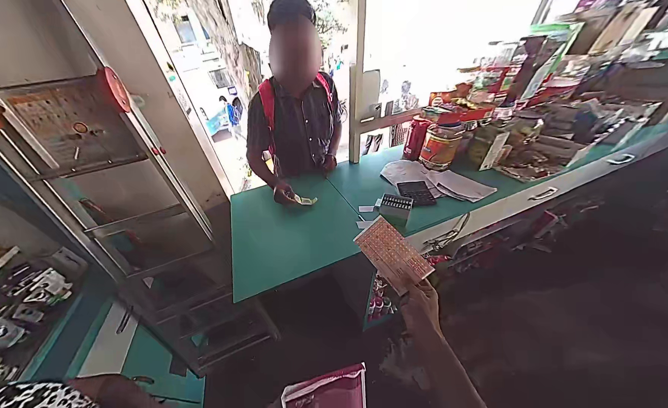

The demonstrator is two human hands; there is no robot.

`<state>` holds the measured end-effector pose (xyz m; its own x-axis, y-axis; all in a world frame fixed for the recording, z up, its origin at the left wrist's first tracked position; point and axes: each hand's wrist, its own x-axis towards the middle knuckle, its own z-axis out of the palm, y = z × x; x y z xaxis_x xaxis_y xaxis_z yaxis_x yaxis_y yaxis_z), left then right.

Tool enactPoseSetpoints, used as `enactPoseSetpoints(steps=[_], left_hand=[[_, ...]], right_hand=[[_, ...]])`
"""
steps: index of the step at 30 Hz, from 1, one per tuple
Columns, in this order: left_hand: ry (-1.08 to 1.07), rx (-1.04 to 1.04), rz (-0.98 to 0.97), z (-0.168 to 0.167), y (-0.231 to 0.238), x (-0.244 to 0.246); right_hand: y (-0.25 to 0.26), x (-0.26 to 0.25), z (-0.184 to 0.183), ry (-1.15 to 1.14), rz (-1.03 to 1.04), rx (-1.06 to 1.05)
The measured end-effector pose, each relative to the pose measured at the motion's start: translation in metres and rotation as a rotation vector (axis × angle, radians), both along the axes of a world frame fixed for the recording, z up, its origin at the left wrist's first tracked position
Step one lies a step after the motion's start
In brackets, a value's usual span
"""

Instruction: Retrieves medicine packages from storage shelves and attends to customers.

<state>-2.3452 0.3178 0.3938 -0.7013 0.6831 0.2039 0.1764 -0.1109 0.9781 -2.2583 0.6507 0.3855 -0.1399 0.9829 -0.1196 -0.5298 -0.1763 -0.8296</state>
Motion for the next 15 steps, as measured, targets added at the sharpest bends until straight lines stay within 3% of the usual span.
enactPoseSetpoints(steps=[8,10,15], left_hand=[[0.011,0.077,0.147,0.012,0.082,-0.091],[0.004,0.07,0.212,0.02,0.091,-0.1],[-0.007,0.083,0.294,0.017,0.107,-0.115]], right_hand=[[0.102,-0.104,0.003,-0.646,-0.044,0.74],[0.121,-0.127,0.004,-0.711,-0.045,0.929],[0.18,-0.193,-0.008,-0.911,0.042,1.165]])
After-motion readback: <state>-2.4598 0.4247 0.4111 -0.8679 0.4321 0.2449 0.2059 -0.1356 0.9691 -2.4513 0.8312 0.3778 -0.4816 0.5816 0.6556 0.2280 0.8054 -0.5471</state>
